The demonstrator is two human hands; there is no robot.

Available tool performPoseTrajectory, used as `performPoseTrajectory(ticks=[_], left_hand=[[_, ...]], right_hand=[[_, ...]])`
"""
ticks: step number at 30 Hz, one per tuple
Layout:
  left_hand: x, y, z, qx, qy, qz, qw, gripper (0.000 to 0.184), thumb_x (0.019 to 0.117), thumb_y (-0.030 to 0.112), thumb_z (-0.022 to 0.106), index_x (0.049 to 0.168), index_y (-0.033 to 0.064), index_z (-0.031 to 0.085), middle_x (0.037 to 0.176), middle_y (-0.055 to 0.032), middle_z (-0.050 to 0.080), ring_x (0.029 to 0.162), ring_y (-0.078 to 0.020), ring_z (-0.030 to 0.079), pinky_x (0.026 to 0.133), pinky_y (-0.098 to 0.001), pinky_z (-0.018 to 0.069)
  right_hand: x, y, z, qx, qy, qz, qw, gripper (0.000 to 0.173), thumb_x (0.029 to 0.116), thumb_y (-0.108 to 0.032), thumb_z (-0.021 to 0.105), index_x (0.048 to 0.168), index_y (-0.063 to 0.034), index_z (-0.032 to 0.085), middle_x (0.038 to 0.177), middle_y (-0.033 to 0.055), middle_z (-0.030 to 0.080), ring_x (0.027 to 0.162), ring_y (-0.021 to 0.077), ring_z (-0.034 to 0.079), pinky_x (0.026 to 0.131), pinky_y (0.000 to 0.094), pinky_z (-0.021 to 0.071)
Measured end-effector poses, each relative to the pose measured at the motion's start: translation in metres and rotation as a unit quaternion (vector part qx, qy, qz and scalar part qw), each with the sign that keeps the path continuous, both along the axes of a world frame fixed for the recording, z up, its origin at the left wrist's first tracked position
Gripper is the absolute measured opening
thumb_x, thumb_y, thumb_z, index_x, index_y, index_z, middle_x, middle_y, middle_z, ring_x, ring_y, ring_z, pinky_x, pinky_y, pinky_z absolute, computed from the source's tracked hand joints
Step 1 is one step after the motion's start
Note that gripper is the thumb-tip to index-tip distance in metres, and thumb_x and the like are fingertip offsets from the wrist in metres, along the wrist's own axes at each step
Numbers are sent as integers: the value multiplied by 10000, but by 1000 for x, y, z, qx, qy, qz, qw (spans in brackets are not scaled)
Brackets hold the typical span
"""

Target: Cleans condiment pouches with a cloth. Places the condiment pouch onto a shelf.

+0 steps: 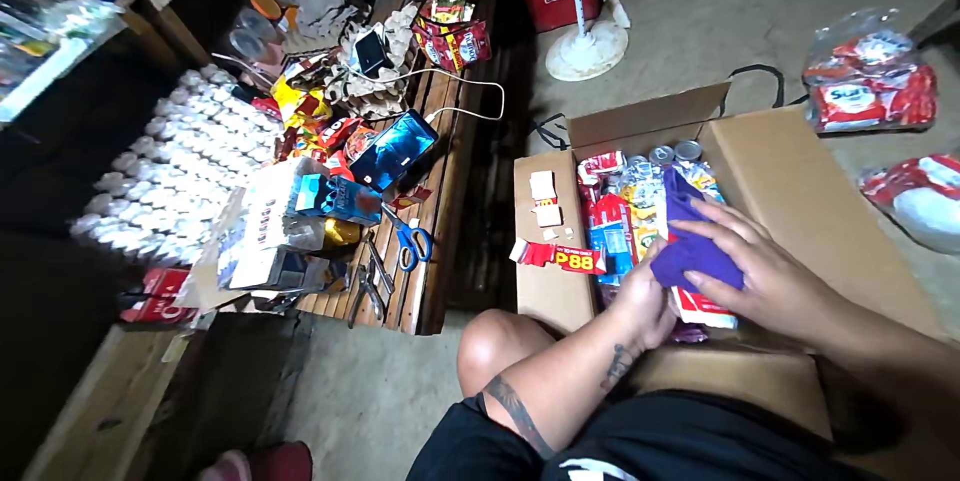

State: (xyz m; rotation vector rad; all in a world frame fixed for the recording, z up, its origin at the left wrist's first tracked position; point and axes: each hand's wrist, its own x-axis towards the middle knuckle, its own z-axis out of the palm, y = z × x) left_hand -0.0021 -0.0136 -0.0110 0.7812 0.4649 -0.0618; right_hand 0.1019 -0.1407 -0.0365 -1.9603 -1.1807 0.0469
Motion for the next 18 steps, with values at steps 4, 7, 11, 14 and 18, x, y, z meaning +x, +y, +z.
performPoseTrajectory(ticks=[4,7,11,14,18], left_hand=[[8,16,0,-17,4,78,997,435,1116,341,151,1305,128,479,1048,-22,630,947,-97,634,830,-295,537],[9,21,-1,-50,-16,70,996,536,1110,429,124,1021,136,563,840,3,647,815,-89,658,746,-278,557],[3,10,0,-26,-13,12,1000,495,1116,364,129,1332,106,492,1108,-31,629,1029,-114,626,909,-322,524],[-1,1,-2,-30,-31,-29,999,502,1114,346,94,1283,112,505,1053,-21,661,994,-115,658,896,-328,543],[1,3,-2,-36,-27,-11,999,624,1092,487,81,1371,94,478,1192,-69,632,1113,-151,624,966,-369,518]], right_hand=[[-22,3,2,48,-74,78,993,401,915,-452,571,1183,-173,677,1356,87,653,1359,323,535,1110,479,445],[-19,2,-1,73,-74,106,989,338,893,-436,587,1080,-173,689,1249,52,701,1320,255,564,1130,388,421],[-1,-1,0,80,-13,58,995,406,903,-449,593,1084,-100,693,1207,83,714,1272,257,599,1105,437,444],[9,-2,1,42,7,-16,999,475,898,-450,561,1142,-63,689,1314,142,665,1311,327,568,1074,540,444],[3,-2,-2,21,2,13,1000,490,908,-472,550,1165,-74,673,1337,134,654,1346,333,539,1108,527,422]])
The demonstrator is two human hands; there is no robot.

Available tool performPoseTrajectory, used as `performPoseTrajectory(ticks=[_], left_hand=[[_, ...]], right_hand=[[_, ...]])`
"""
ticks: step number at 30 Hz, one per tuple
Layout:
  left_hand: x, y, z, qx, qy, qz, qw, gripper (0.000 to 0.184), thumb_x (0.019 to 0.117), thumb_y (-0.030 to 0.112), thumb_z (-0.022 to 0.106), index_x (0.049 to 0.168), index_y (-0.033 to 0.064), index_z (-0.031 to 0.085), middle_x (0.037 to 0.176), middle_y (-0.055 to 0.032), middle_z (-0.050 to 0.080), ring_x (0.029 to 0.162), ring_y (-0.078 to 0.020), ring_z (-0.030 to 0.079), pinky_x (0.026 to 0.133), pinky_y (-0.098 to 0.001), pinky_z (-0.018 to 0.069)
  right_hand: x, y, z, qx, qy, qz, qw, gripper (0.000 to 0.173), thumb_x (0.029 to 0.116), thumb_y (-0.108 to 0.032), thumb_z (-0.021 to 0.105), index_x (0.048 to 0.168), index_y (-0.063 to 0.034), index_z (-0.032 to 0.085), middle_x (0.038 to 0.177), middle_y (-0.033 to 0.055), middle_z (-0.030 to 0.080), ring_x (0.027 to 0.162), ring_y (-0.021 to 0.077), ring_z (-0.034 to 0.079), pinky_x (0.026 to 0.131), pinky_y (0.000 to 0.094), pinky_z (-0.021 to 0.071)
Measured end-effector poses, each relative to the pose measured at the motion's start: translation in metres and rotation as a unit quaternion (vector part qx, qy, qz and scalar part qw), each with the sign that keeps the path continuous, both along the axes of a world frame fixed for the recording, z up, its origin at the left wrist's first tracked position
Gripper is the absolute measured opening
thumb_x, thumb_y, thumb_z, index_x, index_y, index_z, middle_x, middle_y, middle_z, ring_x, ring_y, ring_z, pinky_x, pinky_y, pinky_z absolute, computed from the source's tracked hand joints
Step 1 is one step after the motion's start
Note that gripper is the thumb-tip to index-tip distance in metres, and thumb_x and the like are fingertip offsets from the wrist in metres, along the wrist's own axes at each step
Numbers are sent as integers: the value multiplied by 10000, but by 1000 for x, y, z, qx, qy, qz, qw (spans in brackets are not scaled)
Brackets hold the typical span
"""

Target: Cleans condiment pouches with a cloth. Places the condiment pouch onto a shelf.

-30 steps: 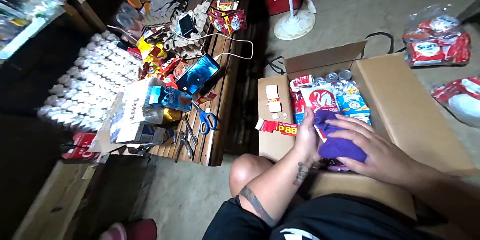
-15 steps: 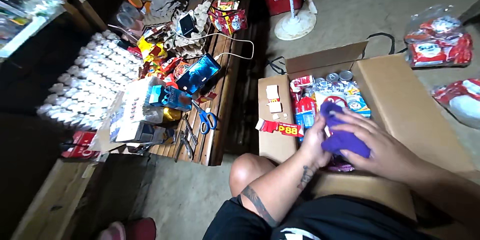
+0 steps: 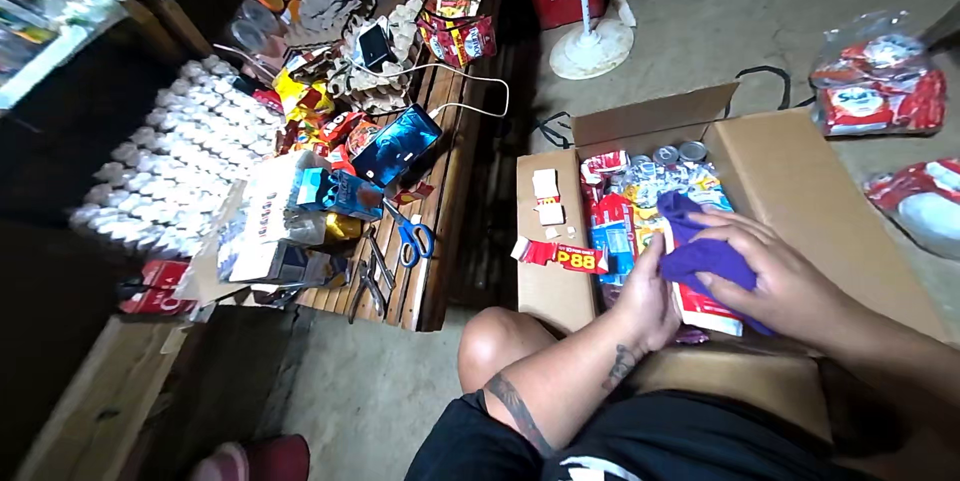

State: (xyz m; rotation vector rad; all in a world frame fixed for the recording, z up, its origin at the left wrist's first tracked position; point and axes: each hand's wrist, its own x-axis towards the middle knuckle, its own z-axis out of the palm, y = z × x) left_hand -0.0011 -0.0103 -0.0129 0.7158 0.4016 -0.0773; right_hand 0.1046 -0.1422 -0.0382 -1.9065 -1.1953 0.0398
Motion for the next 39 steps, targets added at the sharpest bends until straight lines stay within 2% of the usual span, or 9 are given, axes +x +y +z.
performPoseTrajectory(ticks=[2,6,15,18,22,25,29,35,39], left_hand=[[2,5,-1,5,7,23,1000,678,1074,540,58,1432,97,425,1259,-68,592,1150,-136,588,972,-354,498],[7,15,2,-30,25,90,995,698,1043,621,63,1154,136,554,938,-17,662,882,-101,661,767,-305,557],[15,20,-1,-64,28,137,988,334,1101,329,317,1176,105,553,974,-65,677,873,-141,692,754,-310,589],[19,21,-5,-61,33,143,987,330,1110,316,326,1305,103,485,1040,-104,662,926,-189,689,816,-353,586],[16,17,-2,-52,46,102,992,417,1117,380,254,1369,107,445,1062,-107,667,942,-198,690,825,-365,587],[7,7,3,-12,8,35,999,451,1123,374,181,1439,108,361,1096,-87,659,967,-165,687,845,-354,584],[2,3,8,41,-21,26,999,534,1122,342,135,1587,79,133,1370,-131,523,1164,-151,601,990,-346,510],[5,17,9,65,-22,113,991,558,1120,361,139,1604,84,129,1514,-162,410,1299,-180,521,1080,-370,444],[8,25,12,29,-29,184,982,524,1125,342,161,1586,95,186,1428,-147,489,1210,-178,578,1019,-365,489]], right_hand=[[-9,2,0,14,-30,46,998,438,908,-461,564,1117,-96,687,1289,106,685,1324,313,561,1117,484,426],[-21,5,7,31,-81,111,990,348,878,-440,586,1021,-135,676,1193,56,718,1277,251,594,1129,400,415],[-19,-1,18,16,-144,198,969,270,858,-411,608,943,-166,687,1011,10,745,1155,233,648,1080,389,446],[-10,-6,29,20,-149,160,976,302,848,-421,585,899,-148,702,899,37,734,989,223,692,916,380,534],[10,-18,31,51,10,-36,998,434,865,-423,619,1005,-24,719,1001,127,716,997,231,668,865,432,544],[12,-15,32,61,153,-101,981,498,917,-375,607,1281,-38,568,1210,62,657,1106,51,624,951,294,537],[-8,-5,18,30,134,-40,990,543,885,-362,622,1286,0,564,1419,274,528,1341,305,518,1070,454,459],[-28,-2,12,7,116,0,993,554,829,-350,668,1256,-12,566,1171,144,673,1053,109,652,897,285,545],[-29,-4,12,-6,100,12,995,480,740,-327,714,1130,-59,635,1131,128,688,1020,109,661,868,260,543]])
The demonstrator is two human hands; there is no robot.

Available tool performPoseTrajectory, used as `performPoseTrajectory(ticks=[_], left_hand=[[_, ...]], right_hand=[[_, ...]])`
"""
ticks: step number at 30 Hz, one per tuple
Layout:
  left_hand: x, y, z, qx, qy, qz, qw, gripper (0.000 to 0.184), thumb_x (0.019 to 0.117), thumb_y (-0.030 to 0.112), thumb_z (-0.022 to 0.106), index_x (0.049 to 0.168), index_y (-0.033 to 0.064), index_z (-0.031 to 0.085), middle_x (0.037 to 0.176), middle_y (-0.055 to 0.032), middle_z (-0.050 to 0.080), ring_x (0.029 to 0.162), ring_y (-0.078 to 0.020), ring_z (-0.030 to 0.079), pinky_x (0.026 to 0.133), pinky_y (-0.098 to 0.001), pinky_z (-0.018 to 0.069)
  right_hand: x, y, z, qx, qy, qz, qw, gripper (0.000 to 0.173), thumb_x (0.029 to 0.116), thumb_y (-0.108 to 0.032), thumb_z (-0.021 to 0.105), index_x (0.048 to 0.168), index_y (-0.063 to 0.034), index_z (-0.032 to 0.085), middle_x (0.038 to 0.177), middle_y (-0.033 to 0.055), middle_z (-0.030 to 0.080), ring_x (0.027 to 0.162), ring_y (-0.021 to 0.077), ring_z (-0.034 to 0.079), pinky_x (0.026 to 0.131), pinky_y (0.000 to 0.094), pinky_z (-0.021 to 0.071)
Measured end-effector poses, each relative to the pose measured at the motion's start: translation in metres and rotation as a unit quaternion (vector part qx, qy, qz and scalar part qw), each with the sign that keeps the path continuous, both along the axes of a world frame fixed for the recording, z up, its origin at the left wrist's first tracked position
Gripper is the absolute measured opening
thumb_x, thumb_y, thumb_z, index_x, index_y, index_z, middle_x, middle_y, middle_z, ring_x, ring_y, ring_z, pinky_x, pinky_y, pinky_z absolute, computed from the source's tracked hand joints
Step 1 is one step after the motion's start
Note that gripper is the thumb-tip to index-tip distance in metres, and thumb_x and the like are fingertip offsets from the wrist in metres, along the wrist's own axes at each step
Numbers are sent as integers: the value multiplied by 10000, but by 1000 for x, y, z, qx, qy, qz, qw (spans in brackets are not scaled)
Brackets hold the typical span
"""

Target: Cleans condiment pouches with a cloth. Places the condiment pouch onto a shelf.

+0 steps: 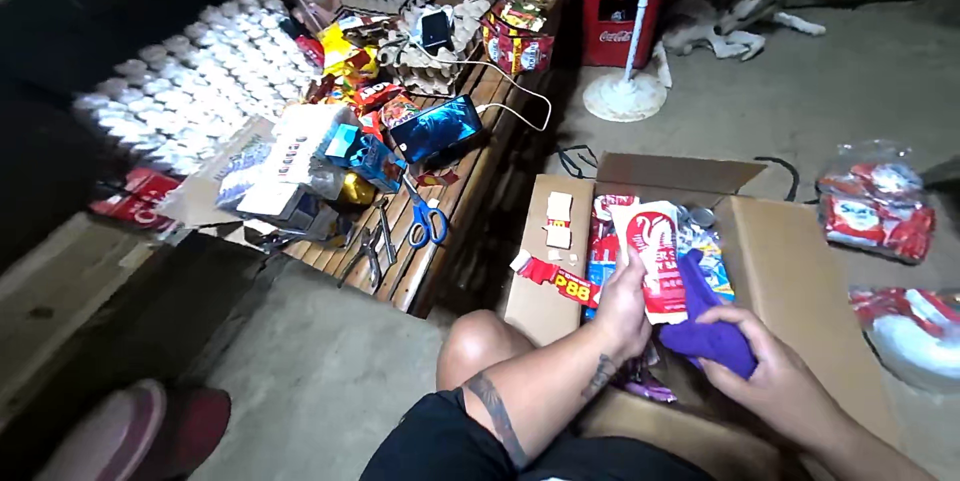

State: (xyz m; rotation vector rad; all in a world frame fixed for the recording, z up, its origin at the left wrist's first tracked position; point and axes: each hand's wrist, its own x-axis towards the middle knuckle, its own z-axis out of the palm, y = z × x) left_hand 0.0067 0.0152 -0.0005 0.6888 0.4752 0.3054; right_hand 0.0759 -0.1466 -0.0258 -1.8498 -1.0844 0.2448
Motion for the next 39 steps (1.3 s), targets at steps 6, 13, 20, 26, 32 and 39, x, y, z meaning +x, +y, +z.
performPoseTrajectory(ticks=[6,13,20,26,32,39], left_hand=[[1,9,4,-47,9,46,998,529,1127,356,165,1595,114,197,1448,-150,484,1233,-205,566,1037,-386,474],[2,20,9,-45,-36,84,995,544,1125,369,146,1597,100,170,1464,-161,468,1263,-212,555,1056,-396,469],[-8,5,5,34,-7,-33,999,554,1123,341,167,1608,75,145,1523,-183,414,1296,-212,538,1072,-402,460],[-12,-12,-15,130,-23,-137,982,585,1108,341,185,1619,63,134,1640,-169,250,1463,-204,354,1193,-416,311],[-25,-32,-10,91,-51,-246,964,558,1111,325,210,1584,30,200,1476,-201,453,1274,-203,544,1072,-405,450],[-9,-10,-5,39,32,-91,995,555,1126,330,196,1618,77,162,1621,-165,297,1427,-225,405,1158,-430,352]], right_hand=[[-2,-3,7,-46,-35,14,998,420,704,-290,714,1044,-45,692,1094,167,708,1035,229,676,888,347,544],[1,-10,49,-182,-58,132,973,362,719,-66,754,1060,44,702,1067,247,713,990,456,692,816,635,537],[23,-12,38,16,-77,-62,995,479,830,-189,672,1171,125,554,1184,242,636,1163,150,597,1013,274,476],[2,-1,16,-6,-197,91,976,458,935,-356,638,1328,-127,591,1469,197,538,1480,320,377,1221,458,296],[37,-2,15,11,-88,-83,993,678,889,-393,578,1347,106,543,1448,341,488,1438,425,396,1188,525,303],[-8,4,2,-3,-118,49,992,575,935,-343,623,1362,36,561,1467,327,481,1460,426,371,1208,524,292]])
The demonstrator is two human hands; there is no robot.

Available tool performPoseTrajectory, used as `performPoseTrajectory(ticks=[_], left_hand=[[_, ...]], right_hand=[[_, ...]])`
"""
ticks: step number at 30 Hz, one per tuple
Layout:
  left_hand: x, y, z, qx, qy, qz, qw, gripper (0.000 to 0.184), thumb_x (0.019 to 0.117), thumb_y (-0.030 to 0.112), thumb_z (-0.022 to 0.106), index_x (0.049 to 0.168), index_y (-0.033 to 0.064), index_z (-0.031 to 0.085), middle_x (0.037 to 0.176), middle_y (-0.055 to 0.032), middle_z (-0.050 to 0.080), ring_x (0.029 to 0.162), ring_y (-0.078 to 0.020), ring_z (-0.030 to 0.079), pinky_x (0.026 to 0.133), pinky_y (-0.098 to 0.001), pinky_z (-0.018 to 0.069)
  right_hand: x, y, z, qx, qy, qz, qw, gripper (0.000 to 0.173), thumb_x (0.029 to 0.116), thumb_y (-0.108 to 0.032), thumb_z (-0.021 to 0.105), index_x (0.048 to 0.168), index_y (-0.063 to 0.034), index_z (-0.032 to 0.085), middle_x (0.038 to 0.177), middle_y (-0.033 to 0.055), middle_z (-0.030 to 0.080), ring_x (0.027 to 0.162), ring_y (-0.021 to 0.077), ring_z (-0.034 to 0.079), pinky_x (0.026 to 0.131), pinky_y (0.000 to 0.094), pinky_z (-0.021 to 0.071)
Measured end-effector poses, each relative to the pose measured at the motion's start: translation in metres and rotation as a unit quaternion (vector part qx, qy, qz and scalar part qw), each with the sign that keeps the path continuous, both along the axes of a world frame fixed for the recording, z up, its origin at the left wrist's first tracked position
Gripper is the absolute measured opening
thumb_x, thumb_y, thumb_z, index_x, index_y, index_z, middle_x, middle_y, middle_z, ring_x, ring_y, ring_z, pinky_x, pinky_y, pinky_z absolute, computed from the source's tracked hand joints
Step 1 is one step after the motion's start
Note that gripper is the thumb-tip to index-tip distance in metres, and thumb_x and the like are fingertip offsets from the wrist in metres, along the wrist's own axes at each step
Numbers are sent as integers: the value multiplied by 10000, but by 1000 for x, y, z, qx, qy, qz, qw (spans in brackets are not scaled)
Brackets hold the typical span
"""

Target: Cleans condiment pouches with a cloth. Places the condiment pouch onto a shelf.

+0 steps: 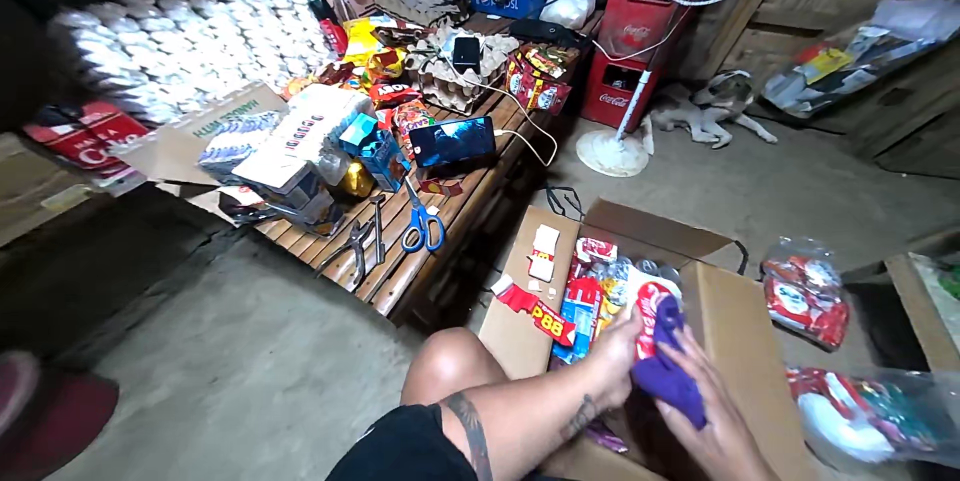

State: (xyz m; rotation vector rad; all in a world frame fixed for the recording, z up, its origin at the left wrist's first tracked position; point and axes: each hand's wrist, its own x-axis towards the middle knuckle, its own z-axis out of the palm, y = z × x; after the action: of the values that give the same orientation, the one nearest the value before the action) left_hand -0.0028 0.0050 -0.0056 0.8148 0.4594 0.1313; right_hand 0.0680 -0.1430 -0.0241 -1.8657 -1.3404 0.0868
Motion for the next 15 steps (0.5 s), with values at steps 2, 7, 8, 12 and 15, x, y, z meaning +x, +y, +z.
performPoseTrajectory(ticks=[2,7,8,12,15], left_hand=[[2,10,1,4,-4,25,1000,560,1127,341,161,1620,76,149,1648,-153,244,1451,-201,371,1174,-396,327],[-7,-6,0,18,-30,-61,998,549,1124,317,183,1612,67,171,1626,-143,287,1430,-173,393,1161,-382,349],[-11,-12,2,31,-38,-91,995,533,1121,292,191,1592,42,214,1576,-147,364,1381,-164,449,1136,-371,387],[-15,-21,-5,50,-84,-166,981,508,1095,229,240,1564,38,273,1471,-125,487,1243,-131,566,1055,-347,473],[-13,-15,-2,21,-46,-98,994,495,1112,256,188,1541,43,312,1443,-114,503,1252,-128,546,1061,-339,456]], right_hand=[[-5,2,-2,-5,-32,48,998,478,965,-376,614,1340,-82,598,1479,237,519,1482,365,365,1222,500,288],[21,4,-5,25,-44,-15,999,508,959,-500,543,1327,-161,630,1501,157,526,1490,290,368,1217,461,303],[29,4,-1,32,-31,-52,998,540,949,-475,544,1318,-93,641,1478,219,528,1466,351,394,1194,505,320],[50,1,5,-1,57,-171,984,661,917,-439,538,1394,18,564,1518,287,450,1450,413,395,1175,569,314],[28,5,-4,-5,-1,-135,991,736,927,-541,518,1422,4,549,1547,338,376,1476,506,298,1190,623,258]])
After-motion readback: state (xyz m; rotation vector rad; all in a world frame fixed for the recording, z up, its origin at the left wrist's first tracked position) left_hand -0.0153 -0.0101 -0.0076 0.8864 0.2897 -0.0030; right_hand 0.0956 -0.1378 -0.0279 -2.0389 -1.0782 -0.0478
